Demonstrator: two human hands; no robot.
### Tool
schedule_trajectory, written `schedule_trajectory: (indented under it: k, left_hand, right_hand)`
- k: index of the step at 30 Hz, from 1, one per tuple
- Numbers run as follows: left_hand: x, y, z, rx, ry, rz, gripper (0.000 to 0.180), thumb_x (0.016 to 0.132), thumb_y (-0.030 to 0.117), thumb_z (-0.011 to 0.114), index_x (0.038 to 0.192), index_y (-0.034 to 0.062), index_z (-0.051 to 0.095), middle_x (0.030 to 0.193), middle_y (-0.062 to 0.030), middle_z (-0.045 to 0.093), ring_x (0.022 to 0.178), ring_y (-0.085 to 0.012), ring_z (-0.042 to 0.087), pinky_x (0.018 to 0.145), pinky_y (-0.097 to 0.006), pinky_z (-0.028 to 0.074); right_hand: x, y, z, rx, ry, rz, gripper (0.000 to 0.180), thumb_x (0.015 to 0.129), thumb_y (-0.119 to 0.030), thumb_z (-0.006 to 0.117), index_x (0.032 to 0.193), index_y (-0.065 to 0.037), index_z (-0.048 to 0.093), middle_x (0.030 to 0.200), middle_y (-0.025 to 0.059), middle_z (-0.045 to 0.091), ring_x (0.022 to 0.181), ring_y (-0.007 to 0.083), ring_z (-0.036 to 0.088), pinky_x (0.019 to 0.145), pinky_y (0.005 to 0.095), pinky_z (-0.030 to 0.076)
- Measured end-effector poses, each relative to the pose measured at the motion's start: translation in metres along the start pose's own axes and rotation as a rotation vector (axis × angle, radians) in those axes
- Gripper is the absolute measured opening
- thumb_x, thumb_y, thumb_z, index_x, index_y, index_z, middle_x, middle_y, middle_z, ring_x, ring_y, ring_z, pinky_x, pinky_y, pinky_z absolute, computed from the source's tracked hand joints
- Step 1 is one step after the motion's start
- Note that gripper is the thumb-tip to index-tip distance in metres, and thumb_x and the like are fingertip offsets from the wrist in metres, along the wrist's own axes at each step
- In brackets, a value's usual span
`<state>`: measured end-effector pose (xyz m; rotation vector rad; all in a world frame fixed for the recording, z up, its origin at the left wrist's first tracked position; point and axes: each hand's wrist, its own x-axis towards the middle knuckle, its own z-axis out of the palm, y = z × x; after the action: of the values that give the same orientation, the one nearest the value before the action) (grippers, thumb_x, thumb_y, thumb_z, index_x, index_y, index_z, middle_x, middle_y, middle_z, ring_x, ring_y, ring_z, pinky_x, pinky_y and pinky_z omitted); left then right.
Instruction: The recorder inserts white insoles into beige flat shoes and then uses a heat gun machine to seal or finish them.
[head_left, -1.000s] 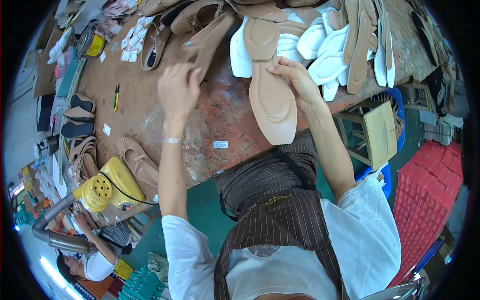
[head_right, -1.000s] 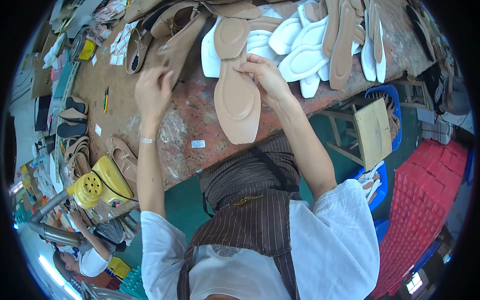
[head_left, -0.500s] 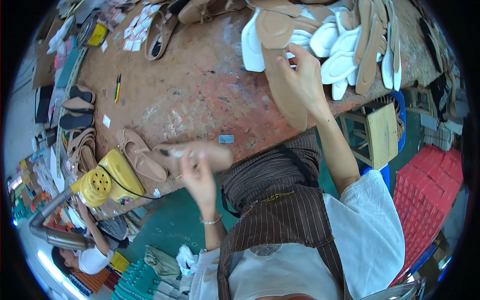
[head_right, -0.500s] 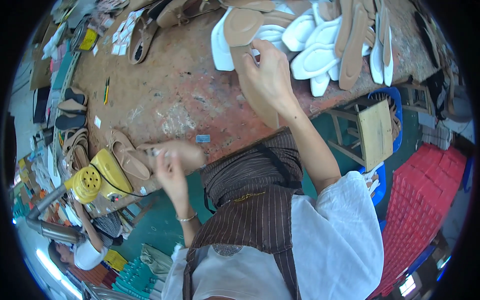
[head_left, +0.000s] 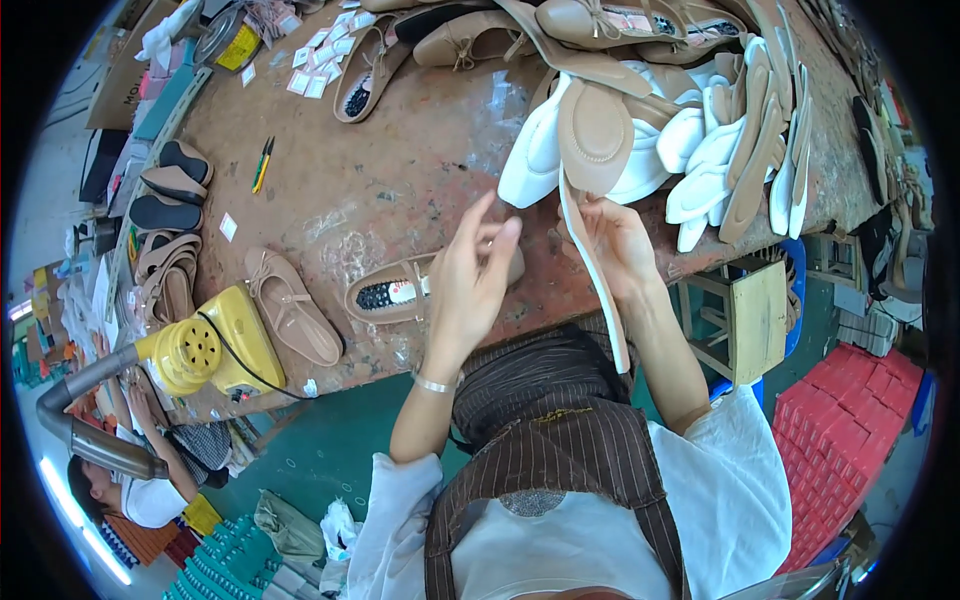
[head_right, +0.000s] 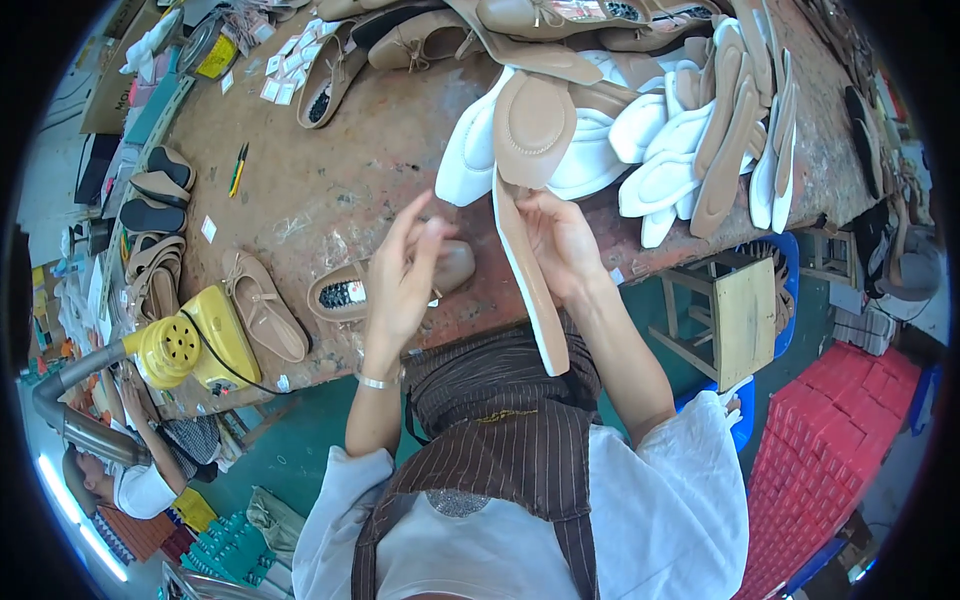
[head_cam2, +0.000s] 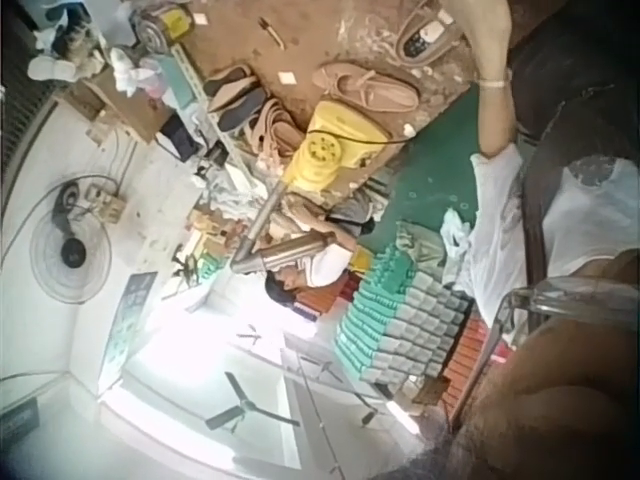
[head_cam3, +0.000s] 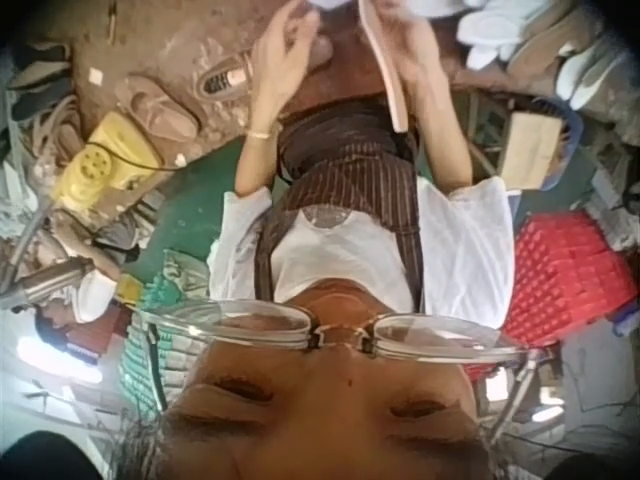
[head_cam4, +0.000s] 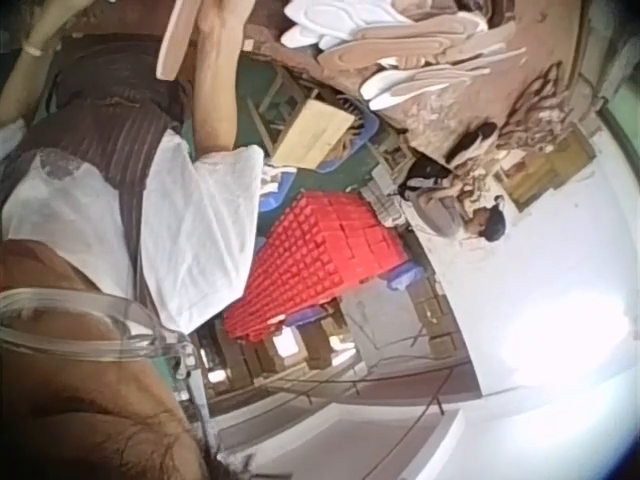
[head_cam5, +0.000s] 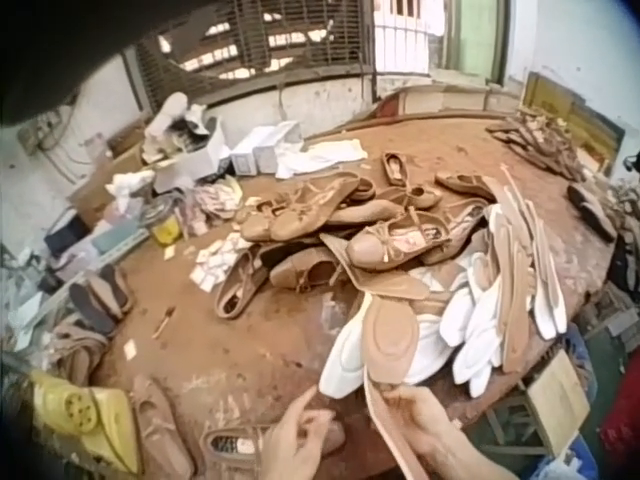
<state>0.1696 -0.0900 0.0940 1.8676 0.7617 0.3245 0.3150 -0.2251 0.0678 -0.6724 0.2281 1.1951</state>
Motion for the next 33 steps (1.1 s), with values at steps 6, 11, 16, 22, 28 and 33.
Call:
schedule_trajectory:
  k: [6, 11, 16, 22, 28, 33]
  left_hand:
    - [0.068, -0.021, 0.039, -0.293, -0.078, -0.133, 0.039, 0.1, 0.029, 0.058, 0.125, -0.0004, 0.06, 0.094, -0.0131, 0.071, 0.078, -0.0151, 0.07, 0.061, -0.025, 0.054]
    - [0.104, -0.049, -0.009, -0.271, 0.05, -0.18, 0.024, 0.096, 0.021, 0.064, 0.107, -0.0007, 0.066, 0.085, -0.0073, 0.071, 0.064, -0.0119, 0.068, 0.049, -0.023, 0.05]
    - [0.054, -0.065, -0.087, 0.306, 0.314, -0.009, 0.037, 0.094, 0.026, 0.066, 0.121, 0.001, 0.062, 0.095, -0.0145, 0.072, 0.079, -0.0245, 0.07, 0.071, -0.035, 0.053]
    - [-0.059, -0.11, -0.115, 0.75, 0.385, -0.148, 0.04, 0.095, 0.024, 0.063, 0.127, 0.001, 0.059, 0.09, -0.0229, 0.067, 0.075, -0.0347, 0.064, 0.071, -0.042, 0.05]
    - [-0.115, -0.124, -0.078, 0.116, 0.504, -0.447, 0.044, 0.095, 0.016, 0.066, 0.132, -0.0032, 0.055, 0.072, -0.0093, 0.059, 0.055, -0.0128, 0.055, 0.049, -0.029, 0.045]
    - [-0.127, -0.128, -0.066, -0.081, 0.6, -0.418, 0.047, 0.093, 0.014, 0.07, 0.134, -0.0036, 0.055, 0.071, -0.0012, 0.056, 0.057, -0.0058, 0.054, 0.05, -0.021, 0.045]
  right_hand:
    - [-0.006, -0.007, 0.013, -0.043, 0.058, -0.077, 0.032, 0.09, -0.01, 0.055, 0.121, -0.004, 0.052, 0.088, 0.0045, 0.06, 0.065, 0.0118, 0.049, 0.053, 0.0263, 0.04]
    - [-0.033, -0.038, -0.001, 0.008, -0.011, -0.031, 0.053, 0.089, -0.009, 0.053, 0.139, 0.004, 0.042, 0.078, 0.0063, 0.054, 0.048, 0.0131, 0.045, 0.04, 0.0248, 0.037]
    - [-0.066, -0.051, -0.039, -0.248, -0.155, -0.065, 0.047, 0.1, -0.03, 0.047, 0.134, 0.003, 0.047, 0.078, 0.0076, 0.052, 0.041, 0.0098, 0.037, 0.037, 0.0233, 0.033]
    - [-0.072, -0.017, -0.025, -0.54, -0.145, -0.048, 0.055, 0.098, -0.039, 0.05, 0.129, 0.007, 0.053, 0.088, 0.0055, 0.057, 0.062, 0.0076, 0.048, 0.054, 0.0237, 0.043]
    - [-0.051, 0.009, 0.028, -1.677, -0.347, -0.574, 0.037, 0.096, -0.019, 0.057, 0.125, 0.003, 0.063, 0.113, 0.0156, 0.063, 0.092, 0.0262, 0.06, 0.079, 0.0345, 0.049]
    - [-0.036, 0.032, 0.037, -2.201, -0.481, -0.922, 0.035, 0.076, -0.008, 0.069, 0.111, -0.003, 0.071, 0.119, 0.0127, 0.062, 0.105, 0.0297, 0.057, 0.093, 0.0435, 0.044]
